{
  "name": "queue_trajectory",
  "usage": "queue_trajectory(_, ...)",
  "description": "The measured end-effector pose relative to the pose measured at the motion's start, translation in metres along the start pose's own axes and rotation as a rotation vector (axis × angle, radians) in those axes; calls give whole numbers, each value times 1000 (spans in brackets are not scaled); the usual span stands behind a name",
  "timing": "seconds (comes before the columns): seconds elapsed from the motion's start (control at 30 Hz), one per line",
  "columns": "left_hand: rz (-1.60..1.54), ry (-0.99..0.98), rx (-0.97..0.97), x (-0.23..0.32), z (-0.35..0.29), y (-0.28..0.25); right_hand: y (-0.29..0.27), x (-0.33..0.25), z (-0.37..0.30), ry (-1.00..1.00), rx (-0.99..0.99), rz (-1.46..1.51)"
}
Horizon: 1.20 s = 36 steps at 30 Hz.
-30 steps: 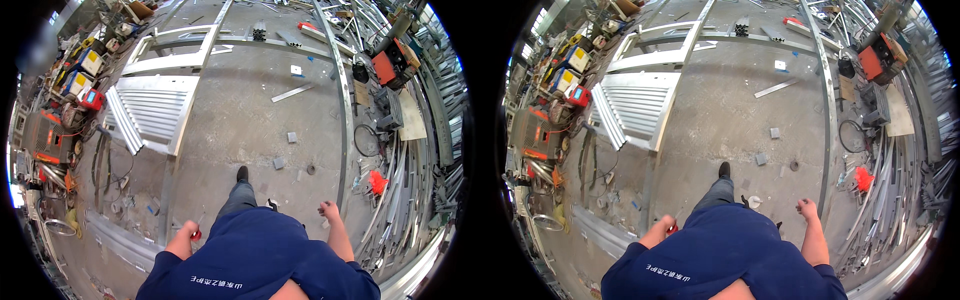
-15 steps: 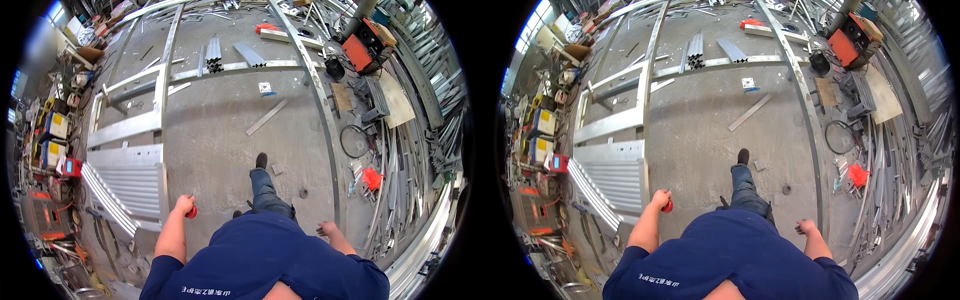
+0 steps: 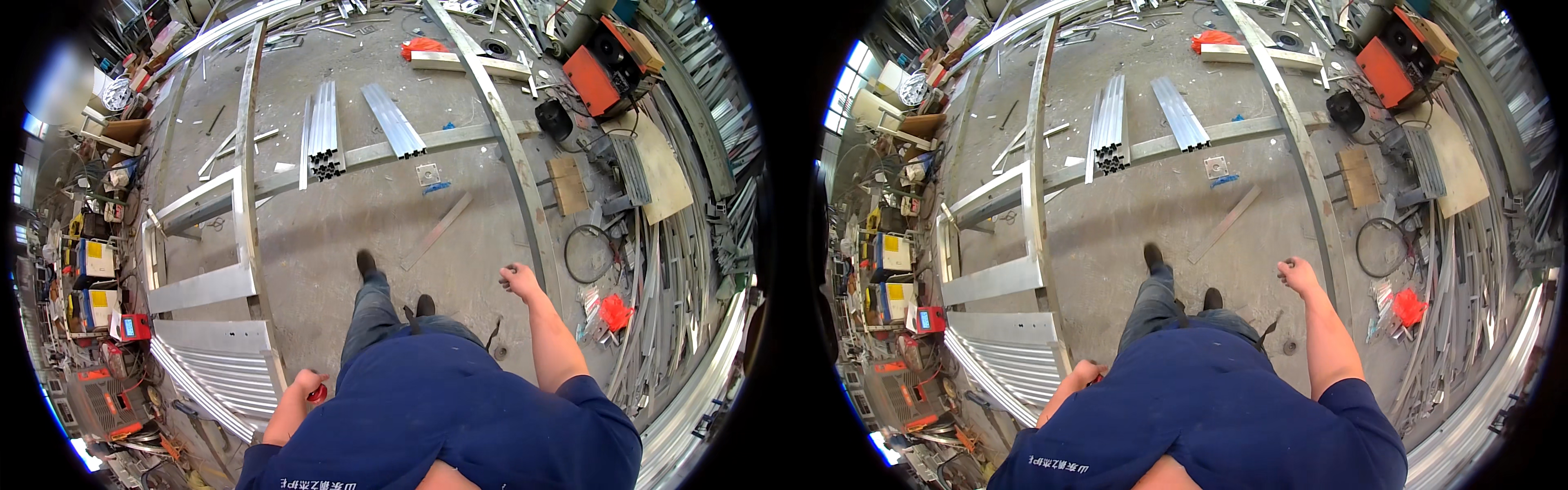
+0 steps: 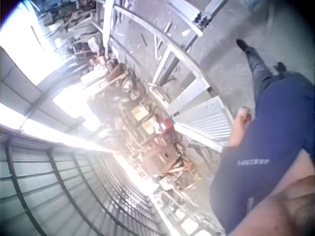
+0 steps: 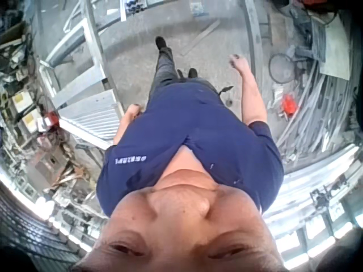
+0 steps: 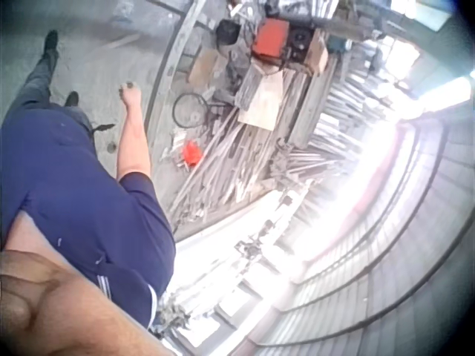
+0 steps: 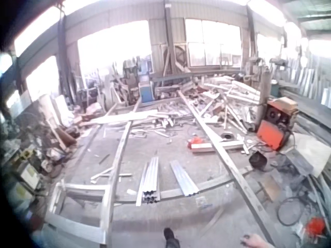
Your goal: The person measures and marks several long silver metal profiles using a tape measure and a marker. They walk through the workshop to gather materials, then repeatedly measure and mark the profiles on a workbench.
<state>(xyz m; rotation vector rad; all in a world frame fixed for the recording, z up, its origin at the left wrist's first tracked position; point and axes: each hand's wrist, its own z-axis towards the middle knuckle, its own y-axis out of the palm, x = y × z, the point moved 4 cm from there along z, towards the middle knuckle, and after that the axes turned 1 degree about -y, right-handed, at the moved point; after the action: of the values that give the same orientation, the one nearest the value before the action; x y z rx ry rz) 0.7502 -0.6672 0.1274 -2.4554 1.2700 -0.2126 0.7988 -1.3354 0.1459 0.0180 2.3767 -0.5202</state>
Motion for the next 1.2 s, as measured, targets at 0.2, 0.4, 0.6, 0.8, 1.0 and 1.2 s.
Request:
queue_trajectory(0.2, 97, 186, -88, 156, 71, -90, 28, -92, 112, -20, 61, -122)
queue_trajectory(0.4, 88, 146, -168, 308, 160, -201, 75, -161, 190, 23, 136, -536)
queue_trajectory(0.6, -91, 281, -182, 444, 178, -303, 150, -273, 303, -57, 88, -599)
queue_trajectory(0.8, -406, 197, -282, 471, 203, -303, 242, -362, 438, -187, 15, -691)
queue_trajectory(1.0, -142, 152, -156, 457, 195, -301, 301, -330, 537, -53, 15, -954)
queue_trajectory(1.2, -122, 44, -113, 435, 203, -283, 302, -317, 551, -74, 99, -1051)
